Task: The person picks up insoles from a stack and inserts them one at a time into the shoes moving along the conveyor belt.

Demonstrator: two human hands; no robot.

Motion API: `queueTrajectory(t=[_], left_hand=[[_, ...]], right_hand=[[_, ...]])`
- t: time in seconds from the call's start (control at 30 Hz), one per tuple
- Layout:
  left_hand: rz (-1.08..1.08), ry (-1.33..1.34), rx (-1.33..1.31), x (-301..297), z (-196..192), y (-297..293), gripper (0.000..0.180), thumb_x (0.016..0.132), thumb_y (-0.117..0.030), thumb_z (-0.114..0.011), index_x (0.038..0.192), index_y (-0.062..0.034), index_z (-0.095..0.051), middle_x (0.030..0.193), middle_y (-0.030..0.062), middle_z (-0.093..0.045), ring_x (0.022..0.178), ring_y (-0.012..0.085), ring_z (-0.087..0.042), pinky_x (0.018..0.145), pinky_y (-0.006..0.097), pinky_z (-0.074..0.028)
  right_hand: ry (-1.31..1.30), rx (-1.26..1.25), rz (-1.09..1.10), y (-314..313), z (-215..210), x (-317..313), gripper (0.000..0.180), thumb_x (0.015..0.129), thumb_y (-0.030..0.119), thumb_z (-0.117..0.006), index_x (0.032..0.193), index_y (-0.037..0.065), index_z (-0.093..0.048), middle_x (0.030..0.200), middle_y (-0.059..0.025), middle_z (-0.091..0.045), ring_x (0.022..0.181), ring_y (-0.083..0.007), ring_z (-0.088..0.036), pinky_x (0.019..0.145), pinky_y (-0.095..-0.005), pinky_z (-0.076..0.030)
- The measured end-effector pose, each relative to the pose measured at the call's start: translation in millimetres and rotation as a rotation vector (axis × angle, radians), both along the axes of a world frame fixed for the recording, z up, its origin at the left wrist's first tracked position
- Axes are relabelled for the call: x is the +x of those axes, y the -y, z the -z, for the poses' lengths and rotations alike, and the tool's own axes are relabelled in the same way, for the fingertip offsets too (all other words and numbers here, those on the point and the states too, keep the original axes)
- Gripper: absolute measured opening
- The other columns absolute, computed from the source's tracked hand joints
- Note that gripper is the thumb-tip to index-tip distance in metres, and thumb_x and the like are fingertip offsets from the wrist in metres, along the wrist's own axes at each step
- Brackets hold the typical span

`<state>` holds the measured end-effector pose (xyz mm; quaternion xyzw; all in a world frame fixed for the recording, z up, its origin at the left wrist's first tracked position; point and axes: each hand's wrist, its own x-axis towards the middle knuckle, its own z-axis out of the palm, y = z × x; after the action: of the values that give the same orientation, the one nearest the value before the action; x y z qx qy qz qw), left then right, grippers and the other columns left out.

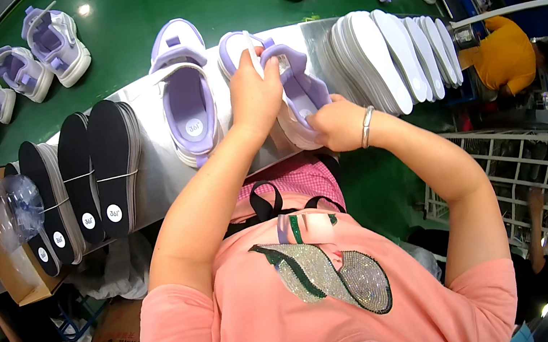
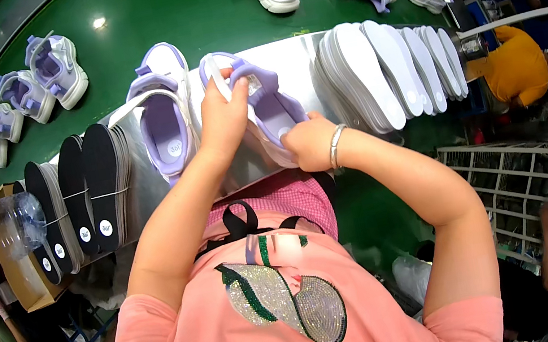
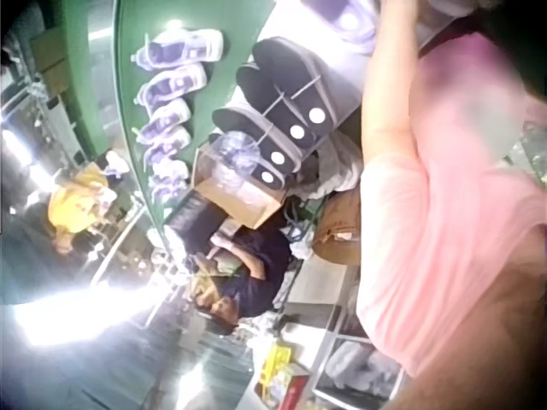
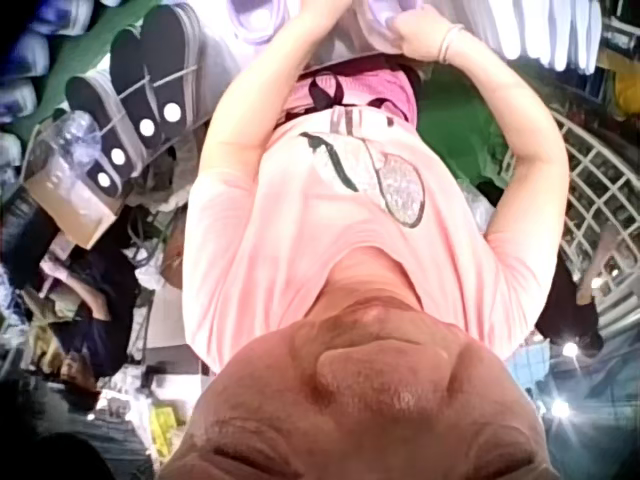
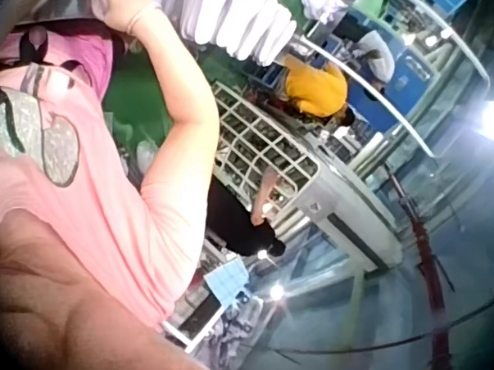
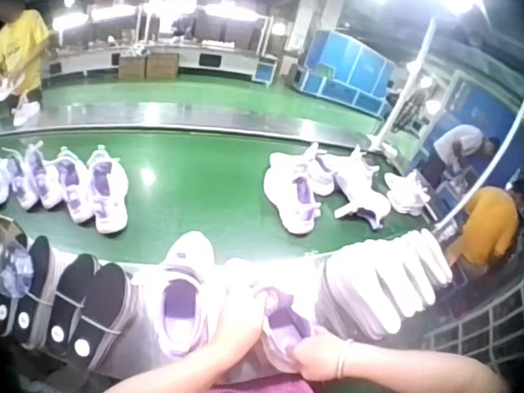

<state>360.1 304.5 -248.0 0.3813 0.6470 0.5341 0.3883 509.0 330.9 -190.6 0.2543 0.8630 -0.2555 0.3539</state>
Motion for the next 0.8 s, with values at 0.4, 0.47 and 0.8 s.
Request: queueTrajectory(t=[0.4, 0.47, 0.8], left_hand=[[0.185, -0.708, -0.085, -59, -62, 70, 0.072, 0.076, -0.028, -0.063, 0.128, 0.0004, -0.023, 0.081, 0.0181, -0.059, 0.068, 0.0344, -0.059, 0.057, 0.040, -0.047], [0.295, -0.824, -0.283, -57, -63, 66, 0.084, 0.075, -0.037, -0.061, 0.133, 0.0022, -0.014, 0.074, 0.0187, -0.058, 0.060, 0.0347, -0.058, 0.052, 0.040, -0.048], [0.226, -0.937, -0.409, -99, -37, -17, 0.070, 0.073, -0.017, -0.049, 0.133, 0.0002, -0.017, 0.068, 0.0213, -0.060, 0.061, 0.0377, -0.059, 0.059, 0.048, -0.047]], right_hand=[[-0.203, 0.132, 0.231, 30, 3, -25, 0.020, 0.072, 0.020, -0.052, 0.079, 0.002, -0.057, 0.072, -0.0180, -0.061, 0.071, -0.0332, -0.061, 0.073, -0.0492, -0.040], [-0.251, 0.128, 0.263, 33, 0, -46, 0.022, 0.073, 0.022, -0.051, 0.080, 0.003, -0.058, 0.073, -0.0173, -0.062, 0.069, -0.0317, -0.061, 0.071, -0.0482, -0.040], [-1.049, 0.297, 0.135, 6, -19, -45, 0.032, 0.074, 0.025, -0.061, 0.098, 0.004, -0.056, 0.111, -0.0193, -0.051, 0.107, -0.0313, -0.046, 0.087, -0.0422, -0.038]])
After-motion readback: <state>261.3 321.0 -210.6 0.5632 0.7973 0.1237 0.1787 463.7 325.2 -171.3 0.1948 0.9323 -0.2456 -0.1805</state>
